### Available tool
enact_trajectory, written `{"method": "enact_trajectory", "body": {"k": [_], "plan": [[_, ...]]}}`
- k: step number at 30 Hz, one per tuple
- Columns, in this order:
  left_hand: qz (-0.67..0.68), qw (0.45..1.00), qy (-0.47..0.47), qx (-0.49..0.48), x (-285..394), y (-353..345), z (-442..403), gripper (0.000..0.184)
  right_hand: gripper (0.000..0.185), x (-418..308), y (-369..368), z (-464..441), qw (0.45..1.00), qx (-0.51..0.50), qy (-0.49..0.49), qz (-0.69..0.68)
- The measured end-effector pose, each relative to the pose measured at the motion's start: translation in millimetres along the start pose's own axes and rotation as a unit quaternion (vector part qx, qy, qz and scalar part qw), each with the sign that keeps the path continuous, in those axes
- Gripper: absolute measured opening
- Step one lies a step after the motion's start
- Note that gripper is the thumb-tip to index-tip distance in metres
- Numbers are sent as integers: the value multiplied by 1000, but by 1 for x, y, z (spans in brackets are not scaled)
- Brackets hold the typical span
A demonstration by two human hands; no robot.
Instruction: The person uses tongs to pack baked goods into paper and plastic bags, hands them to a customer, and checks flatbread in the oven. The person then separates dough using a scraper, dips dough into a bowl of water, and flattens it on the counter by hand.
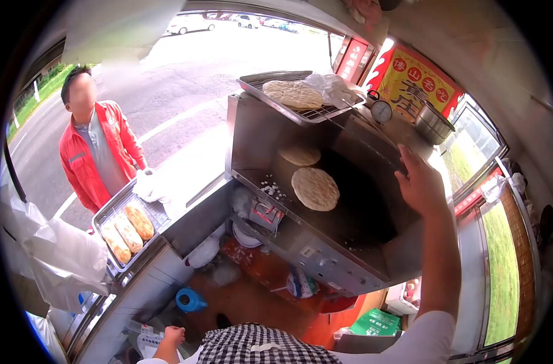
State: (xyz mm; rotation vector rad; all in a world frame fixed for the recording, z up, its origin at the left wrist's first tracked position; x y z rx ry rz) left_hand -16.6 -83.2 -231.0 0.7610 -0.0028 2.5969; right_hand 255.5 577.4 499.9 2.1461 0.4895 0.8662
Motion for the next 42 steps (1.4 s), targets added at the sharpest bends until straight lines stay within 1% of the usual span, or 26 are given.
{"method": "enact_trajectory", "body": {"k": [2,4,7,9,12,14,20,23,25,28,31,32,35,36,38,42], "plan": [[37,999,-9,32,-11,31,-20,13,56,-10,0,-30,996,-15,32,86],[81,995,-20,54,-17,50,-27,10,55,-16,-5,-53,994,-26,56,89],[100,991,-22,85,-12,54,-29,8,56,-25,-14,-79,990,-50,80,102],[117,991,-4,65,-11,44,-21,8,55,-35,-20,-89,987,-63,86,119],[114,991,11,62,8,-2,8,10,56,-33,-40,-105,986,-51,102,124],[122,991,14,51,9,-28,3,9,56,-30,-43,-113,985,-47,100,136],[38,998,-34,30,27,-108,22,11,49,-43,-68,-133,978,2,122,169],[69,997,-16,15,18,-127,20,11,49,-54,-98,-146,976,16,150,158],[69,997,-11,27,17,-128,23,11,49,-57,-116,-156,977,11,148,154],[88,995,-12,54,14,-121,27,11,48,-51,-117,-163,977,39,159,136],[127,990,-7,65,1,-108,30,11,47,-35,-99,-167,979,9,159,126],[139,988,-7,64,-5,-105,28,11,46,-31,-89,-168,979,-19,155,132],[104,990,9,96,-16,-92,39,11,47,-20,-67,-162,976,-66,155,136],[80,991,10,102,-16,-89,45,11,49,-13,-65,-161,982,-78,137,107],[30,993,10,113,1,-90,68,11,50,-4,-65,-152,984,-73,127,101],[37,995,-5,97,5,-94,65,12,51,3,-78,-137,988,-96,86,83]]}}
Point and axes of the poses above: each hand's wrist, its own z-axis away from the middle knuckle, its own y-axis out of the back of the hand, x = y × z, the point moved 10 cm from there along -z, towards the middle knuckle, and after that the axes turned 15 degrees about z, right-handed, at the moved point
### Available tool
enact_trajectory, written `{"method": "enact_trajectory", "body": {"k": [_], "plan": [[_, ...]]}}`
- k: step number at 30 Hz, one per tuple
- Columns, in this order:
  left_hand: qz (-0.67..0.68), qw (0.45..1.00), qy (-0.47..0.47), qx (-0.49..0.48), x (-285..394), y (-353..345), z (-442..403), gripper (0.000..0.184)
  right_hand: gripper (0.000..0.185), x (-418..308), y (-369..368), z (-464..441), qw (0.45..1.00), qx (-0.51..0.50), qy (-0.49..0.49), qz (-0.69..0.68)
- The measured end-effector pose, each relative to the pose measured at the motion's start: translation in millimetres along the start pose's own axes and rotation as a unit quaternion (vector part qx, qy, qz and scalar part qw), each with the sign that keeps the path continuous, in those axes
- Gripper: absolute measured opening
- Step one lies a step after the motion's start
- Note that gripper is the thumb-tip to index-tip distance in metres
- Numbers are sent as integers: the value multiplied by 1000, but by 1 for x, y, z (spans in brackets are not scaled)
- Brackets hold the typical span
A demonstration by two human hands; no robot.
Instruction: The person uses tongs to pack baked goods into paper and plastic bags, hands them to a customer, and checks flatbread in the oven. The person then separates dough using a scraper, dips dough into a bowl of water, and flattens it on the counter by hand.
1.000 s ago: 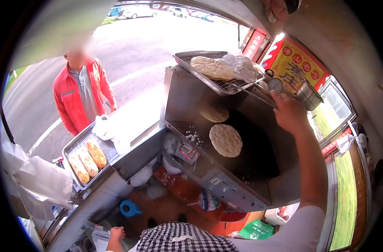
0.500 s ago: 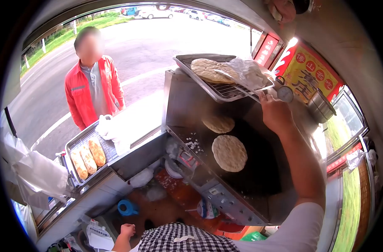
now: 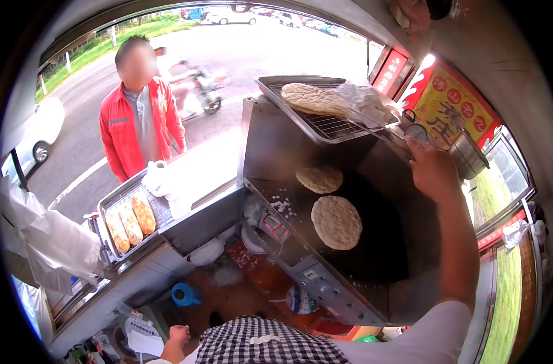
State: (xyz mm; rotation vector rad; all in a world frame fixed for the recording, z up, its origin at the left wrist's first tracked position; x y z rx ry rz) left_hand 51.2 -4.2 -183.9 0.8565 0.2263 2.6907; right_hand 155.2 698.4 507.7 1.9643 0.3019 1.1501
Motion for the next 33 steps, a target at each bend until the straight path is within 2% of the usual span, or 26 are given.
{"method": "enact_trajectory", "body": {"k": [3,7,13,17,21,25,28,31,33], "plan": [[29,999,-7,-26,3,-8,-22,12,51,-13,-17,-2,998,53,0,40],[51,998,-2,-33,15,-12,-33,11,48,-35,-37,-25,994,102,23,14],[87,995,-13,-39,20,-7,-36,11,44,-51,-42,-56,994,99,36,30],[95,995,17,-25,-8,6,-34,11,43,-47,-44,-60,994,95,41,26],[79,996,44,9,-39,26,-23,11,42,-33,-48,-55,995,95,28,-33],[84,995,54,27,-59,42,-21,10,41,-20,-44,-40,981,105,-7,-165],[99,994,53,8,-75,47,-43,11,40,-13,-39,-24,962,173,-32,-207],[98,995,17,18,-41,40,-26,13,37,-22,-47,-12,904,-2,-126,-408],[112,994,8,4,-37,35,-33,13,34,-38,-45,-9,844,-25,-97,-526]]}}
Point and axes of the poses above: each hand's wrist, its own z-axis away from the middle knuckle, its own y-axis out of the back of the hand, x = y × z, the point moved 10 cm from there along -z, towards the middle knuckle, and after that the axes turned 15 degrees about z, right-handed, at the moved point
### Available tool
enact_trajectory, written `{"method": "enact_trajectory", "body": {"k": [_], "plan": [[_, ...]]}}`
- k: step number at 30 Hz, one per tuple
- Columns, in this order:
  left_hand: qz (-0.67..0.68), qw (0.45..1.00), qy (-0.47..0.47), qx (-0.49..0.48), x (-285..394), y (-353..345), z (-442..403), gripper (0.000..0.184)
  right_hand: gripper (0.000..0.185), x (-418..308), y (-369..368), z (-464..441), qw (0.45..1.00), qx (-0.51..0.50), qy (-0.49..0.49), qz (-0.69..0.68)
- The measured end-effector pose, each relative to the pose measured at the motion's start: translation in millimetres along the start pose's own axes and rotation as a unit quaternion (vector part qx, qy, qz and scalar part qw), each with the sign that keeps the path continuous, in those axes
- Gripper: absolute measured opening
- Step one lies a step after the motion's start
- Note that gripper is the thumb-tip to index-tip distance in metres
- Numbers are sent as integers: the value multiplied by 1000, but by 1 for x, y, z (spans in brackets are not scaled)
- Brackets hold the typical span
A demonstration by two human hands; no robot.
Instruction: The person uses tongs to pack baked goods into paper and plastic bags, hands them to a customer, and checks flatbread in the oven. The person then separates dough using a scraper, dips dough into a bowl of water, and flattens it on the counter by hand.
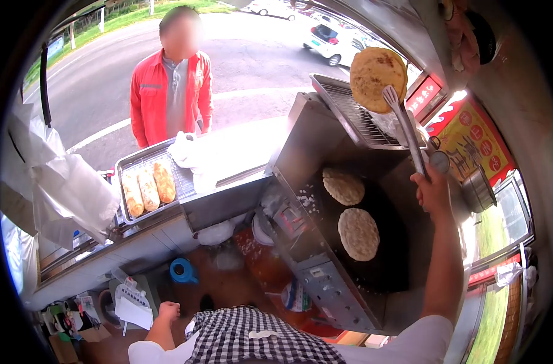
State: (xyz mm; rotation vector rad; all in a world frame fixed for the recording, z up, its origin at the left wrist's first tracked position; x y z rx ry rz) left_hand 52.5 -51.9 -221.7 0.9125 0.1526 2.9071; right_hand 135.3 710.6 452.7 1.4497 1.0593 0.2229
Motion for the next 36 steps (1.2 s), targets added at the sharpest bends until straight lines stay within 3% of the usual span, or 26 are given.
{"method": "enact_trajectory", "body": {"k": [4,8,12,20,24,30,36], "plan": [[-4,1000,-21,-9,9,-6,-1,14,29,-12,-30,12,976,-56,-47,-206],[-1,1000,-29,-5,-6,5,0,17,34,-41,-67,29,924,-89,-19,-372],[-38,999,-9,31,-28,29,10,19,43,-81,-133,60,866,-166,4,-471],[19,998,13,61,-70,63,13,21,37,-171,-333,130,701,-380,-79,-599],[56,995,-4,77,-71,77,28,21,29,-191,-420,135,700,-450,-99,-545],[69,992,26,105,-107,105,48,18,23,-216,-513,130,745,-476,-113,-455],[93,984,56,140,-132,127,72,17,18,-202,-554,130,793,-473,-130,-361]]}}
Point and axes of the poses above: each hand's wrist, its own z-axis away from the middle knuckle, its own y-axis out of the back of the hand, x = y × z, the point moved 10 cm from there along -z, towards the middle knuckle, and after that the axes turned 15 degrees about z, right-handed, at the moved point
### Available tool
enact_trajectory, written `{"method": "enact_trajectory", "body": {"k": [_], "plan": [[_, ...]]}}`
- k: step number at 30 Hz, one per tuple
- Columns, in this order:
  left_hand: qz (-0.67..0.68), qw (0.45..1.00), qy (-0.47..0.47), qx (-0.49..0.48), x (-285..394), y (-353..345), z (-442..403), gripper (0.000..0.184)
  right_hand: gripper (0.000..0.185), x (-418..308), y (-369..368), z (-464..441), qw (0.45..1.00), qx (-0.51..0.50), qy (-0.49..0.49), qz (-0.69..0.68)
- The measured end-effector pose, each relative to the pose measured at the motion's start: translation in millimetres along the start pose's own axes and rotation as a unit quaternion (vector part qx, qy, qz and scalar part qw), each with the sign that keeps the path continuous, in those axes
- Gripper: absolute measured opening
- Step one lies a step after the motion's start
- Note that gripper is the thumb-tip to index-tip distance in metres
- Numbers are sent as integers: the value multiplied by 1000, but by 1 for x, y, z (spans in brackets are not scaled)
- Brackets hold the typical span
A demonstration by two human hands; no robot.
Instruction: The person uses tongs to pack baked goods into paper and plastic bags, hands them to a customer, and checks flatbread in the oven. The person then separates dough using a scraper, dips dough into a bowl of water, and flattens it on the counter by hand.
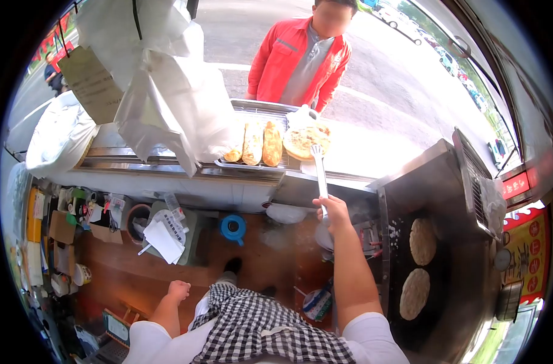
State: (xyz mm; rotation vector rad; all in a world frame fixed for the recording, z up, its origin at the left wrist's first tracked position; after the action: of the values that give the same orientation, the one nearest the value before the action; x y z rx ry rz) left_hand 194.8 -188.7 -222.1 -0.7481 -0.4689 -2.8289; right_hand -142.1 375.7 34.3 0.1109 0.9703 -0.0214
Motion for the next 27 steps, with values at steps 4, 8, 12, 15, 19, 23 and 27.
{"method": "enact_trajectory", "body": {"k": [4,8,12,15,19,23,27], "plan": [[19,1000,-9,-4,-3,2,-1,18,18,0,9,36,994,38,-11,-100],[2,1000,-15,-5,3,-13,0,19,20,-12,-16,76,997,27,74,26],[-8,999,-39,-25,12,-28,-2,21,16,1,-32,47,999,6,-2,-45],[-14,998,-60,-27,36,-32,14,20,19,-19,-59,50,998,-43,35,-25],[-29,998,-58,-20,31,-24,8,20,21,-21,-115,52,992,-121,0,-20],[0,999,-37,-12,15,-12,4,20,20,5,-156,36,985,-153,-70,-35],[17,999,-30,-10,0,0,7,19,29,9,-164,53,984,-172,-46,-28]]}}
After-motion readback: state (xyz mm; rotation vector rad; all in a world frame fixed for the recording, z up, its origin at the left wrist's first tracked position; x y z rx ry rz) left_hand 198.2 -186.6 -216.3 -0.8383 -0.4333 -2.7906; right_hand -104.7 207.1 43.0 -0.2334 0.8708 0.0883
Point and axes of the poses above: each hand's wrist, its own z-axis away from the middle knuckle, its own y-axis out of the back of the hand, x = y × z, the point moved 10 cm from there along -z, towards the middle knuckle, and after that the axes turned 15 degrees about z, right-handed, at the moved point
